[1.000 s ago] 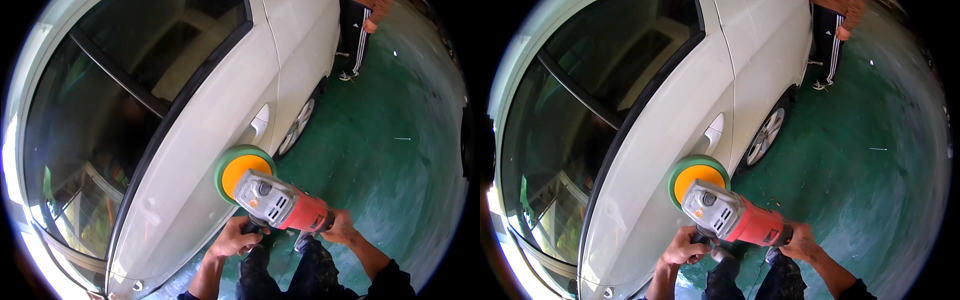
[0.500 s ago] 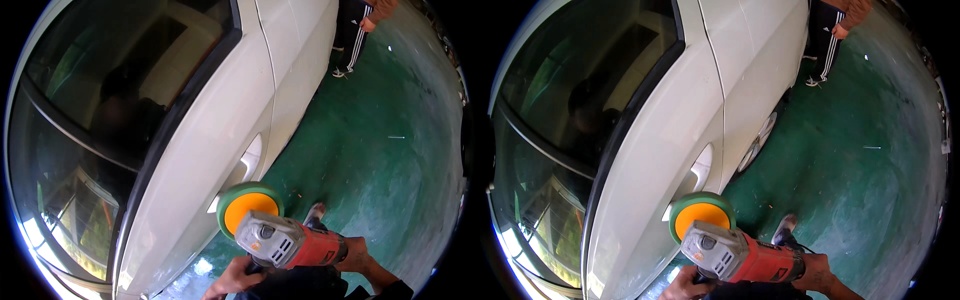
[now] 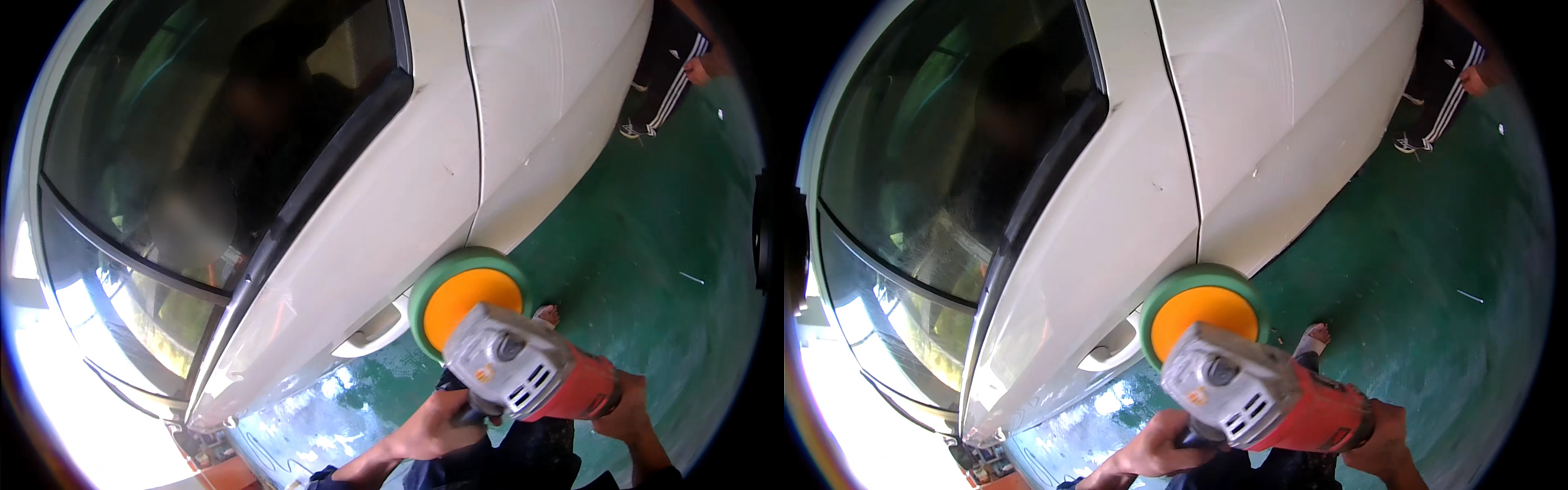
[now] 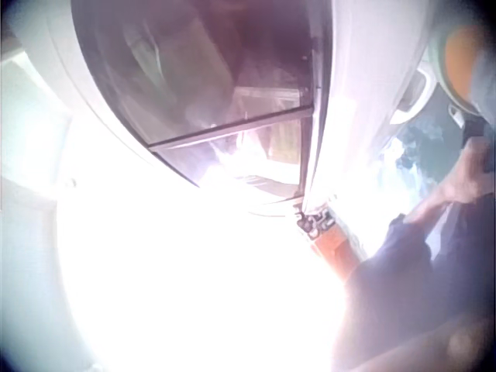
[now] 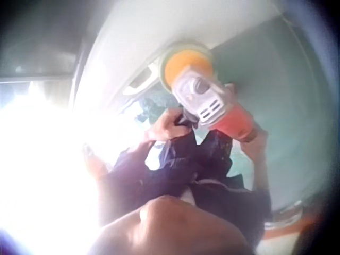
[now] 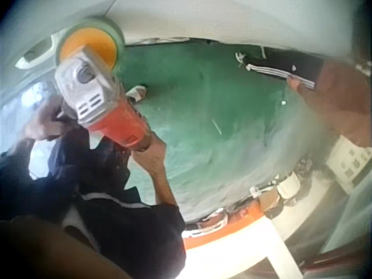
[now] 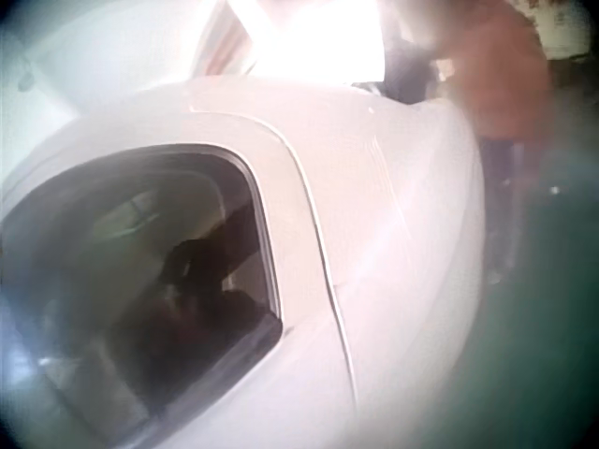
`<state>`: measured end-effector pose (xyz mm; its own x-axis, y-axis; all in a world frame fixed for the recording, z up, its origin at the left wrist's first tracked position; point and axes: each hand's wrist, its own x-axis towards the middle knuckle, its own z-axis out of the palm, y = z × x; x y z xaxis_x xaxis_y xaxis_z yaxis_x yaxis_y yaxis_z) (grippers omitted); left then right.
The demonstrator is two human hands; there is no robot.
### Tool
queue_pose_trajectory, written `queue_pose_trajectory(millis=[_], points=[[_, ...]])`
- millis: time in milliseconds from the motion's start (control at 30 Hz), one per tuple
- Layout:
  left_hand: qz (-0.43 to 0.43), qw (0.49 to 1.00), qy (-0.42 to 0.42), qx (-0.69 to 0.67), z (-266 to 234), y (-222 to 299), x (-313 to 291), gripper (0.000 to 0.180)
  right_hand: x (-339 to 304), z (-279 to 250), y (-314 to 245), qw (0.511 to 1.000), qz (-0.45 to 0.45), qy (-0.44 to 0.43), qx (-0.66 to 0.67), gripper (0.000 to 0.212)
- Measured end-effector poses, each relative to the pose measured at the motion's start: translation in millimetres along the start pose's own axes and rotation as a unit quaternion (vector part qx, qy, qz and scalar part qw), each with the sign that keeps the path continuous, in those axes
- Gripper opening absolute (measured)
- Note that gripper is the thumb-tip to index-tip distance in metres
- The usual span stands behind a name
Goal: The person uses a power polisher with a green and yellow pad to polish the side and rear panels of a white car. They move the tool systematically along the bodywork, occasionally pausing to touch the surface.
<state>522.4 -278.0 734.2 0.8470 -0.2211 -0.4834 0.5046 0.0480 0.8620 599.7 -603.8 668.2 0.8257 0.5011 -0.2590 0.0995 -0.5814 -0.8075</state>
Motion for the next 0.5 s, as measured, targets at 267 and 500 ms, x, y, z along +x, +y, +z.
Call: queue_pose_trajectory(millis=[267, 500], points=[[-0.083, 0.995, 0.058, -0.005, 19.1, -45.4, -36.6, 0.023, 21.4, -12.9, 4.2, 0.992, 0.046, -0.117, 0.027, 0.038], [-0.042, 0.986, 0.164, -0.008, 28.6, 10.2, -51.5, 0.041, 33.0, 40.0, 30.6, 0.988, -0.037, -0.137, -0.054, 0.033]])
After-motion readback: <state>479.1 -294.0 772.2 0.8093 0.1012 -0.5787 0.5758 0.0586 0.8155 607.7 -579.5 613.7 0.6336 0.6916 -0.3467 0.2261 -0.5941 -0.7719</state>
